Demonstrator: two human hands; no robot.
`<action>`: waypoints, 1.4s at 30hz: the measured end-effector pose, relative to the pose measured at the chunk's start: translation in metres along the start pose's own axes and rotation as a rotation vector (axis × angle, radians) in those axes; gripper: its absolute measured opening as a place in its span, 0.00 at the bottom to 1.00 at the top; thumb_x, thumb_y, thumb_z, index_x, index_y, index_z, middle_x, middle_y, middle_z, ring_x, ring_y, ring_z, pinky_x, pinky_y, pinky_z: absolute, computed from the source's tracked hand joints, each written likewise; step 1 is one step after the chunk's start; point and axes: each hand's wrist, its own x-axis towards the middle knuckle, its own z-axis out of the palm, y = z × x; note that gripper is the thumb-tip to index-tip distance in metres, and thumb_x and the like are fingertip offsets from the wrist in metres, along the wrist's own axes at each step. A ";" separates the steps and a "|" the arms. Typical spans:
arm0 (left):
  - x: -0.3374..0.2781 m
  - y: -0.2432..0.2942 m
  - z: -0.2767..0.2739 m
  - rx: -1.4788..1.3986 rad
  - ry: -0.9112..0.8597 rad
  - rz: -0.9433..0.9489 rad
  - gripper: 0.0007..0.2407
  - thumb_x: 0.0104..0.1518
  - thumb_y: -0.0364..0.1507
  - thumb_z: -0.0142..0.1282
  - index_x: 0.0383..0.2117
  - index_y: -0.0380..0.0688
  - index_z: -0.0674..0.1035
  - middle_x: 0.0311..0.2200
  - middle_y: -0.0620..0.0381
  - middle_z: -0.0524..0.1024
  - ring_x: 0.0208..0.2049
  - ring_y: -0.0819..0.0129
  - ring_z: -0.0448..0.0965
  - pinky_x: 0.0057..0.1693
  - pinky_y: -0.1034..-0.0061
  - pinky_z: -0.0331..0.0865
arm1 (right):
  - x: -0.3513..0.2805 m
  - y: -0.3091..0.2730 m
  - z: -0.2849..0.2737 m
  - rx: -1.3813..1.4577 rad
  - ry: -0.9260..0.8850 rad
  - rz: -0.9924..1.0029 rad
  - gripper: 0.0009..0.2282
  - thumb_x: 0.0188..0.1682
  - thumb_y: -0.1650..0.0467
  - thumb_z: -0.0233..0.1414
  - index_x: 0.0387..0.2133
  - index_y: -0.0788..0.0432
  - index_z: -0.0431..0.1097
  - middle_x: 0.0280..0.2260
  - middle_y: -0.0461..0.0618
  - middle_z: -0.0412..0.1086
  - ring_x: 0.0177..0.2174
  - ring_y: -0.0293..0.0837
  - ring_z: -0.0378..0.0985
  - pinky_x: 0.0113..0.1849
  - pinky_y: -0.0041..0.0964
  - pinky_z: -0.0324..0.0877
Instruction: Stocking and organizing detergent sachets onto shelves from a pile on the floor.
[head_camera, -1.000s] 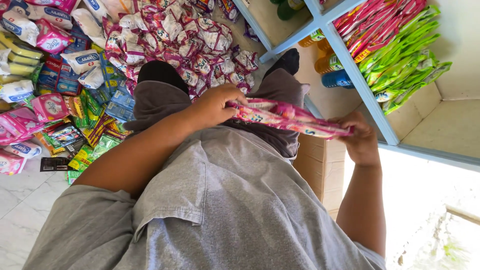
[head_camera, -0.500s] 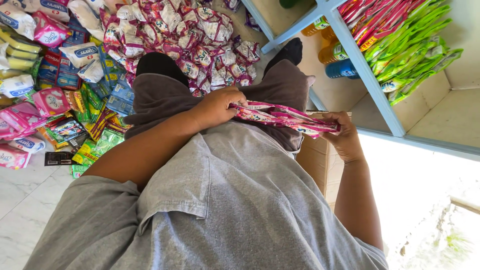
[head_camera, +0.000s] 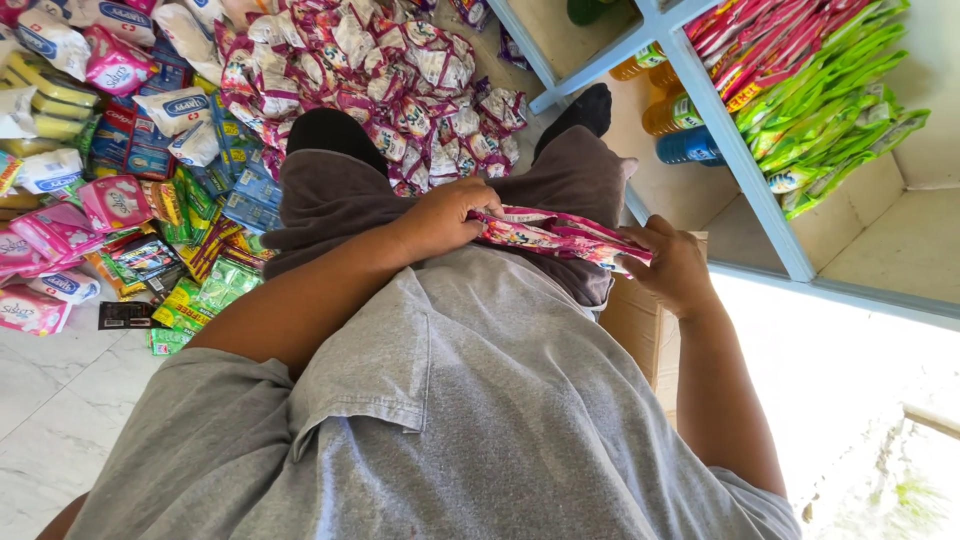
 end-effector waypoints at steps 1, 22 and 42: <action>-0.001 0.000 0.000 -0.006 -0.008 -0.009 0.12 0.47 0.18 0.58 0.39 0.43 0.80 0.38 0.53 0.76 0.43 0.57 0.78 0.50 0.68 0.72 | 0.000 0.005 0.005 -0.048 0.014 -0.039 0.12 0.42 0.71 0.63 0.39 0.60 0.79 0.30 0.51 0.70 0.28 0.50 0.75 0.34 0.44 0.69; 0.034 0.043 -0.047 0.142 0.284 -0.011 0.17 0.52 0.23 0.60 0.51 0.41 0.79 0.42 0.47 0.78 0.45 0.51 0.79 0.51 0.64 0.73 | 0.138 -0.018 -0.114 -0.465 0.147 -0.558 0.05 0.44 0.76 0.61 0.33 0.57 0.78 0.31 0.49 0.70 0.32 0.52 0.75 0.35 0.45 0.71; 0.242 -0.016 -0.018 -0.043 0.579 -0.051 0.18 0.53 0.24 0.61 0.52 0.42 0.76 0.44 0.46 0.77 0.43 0.53 0.82 0.50 0.65 0.76 | 0.361 0.029 -0.229 -0.886 0.112 -0.262 0.15 0.46 0.76 0.56 0.47 0.53 0.79 0.39 0.58 0.78 0.35 0.58 0.80 0.37 0.52 0.74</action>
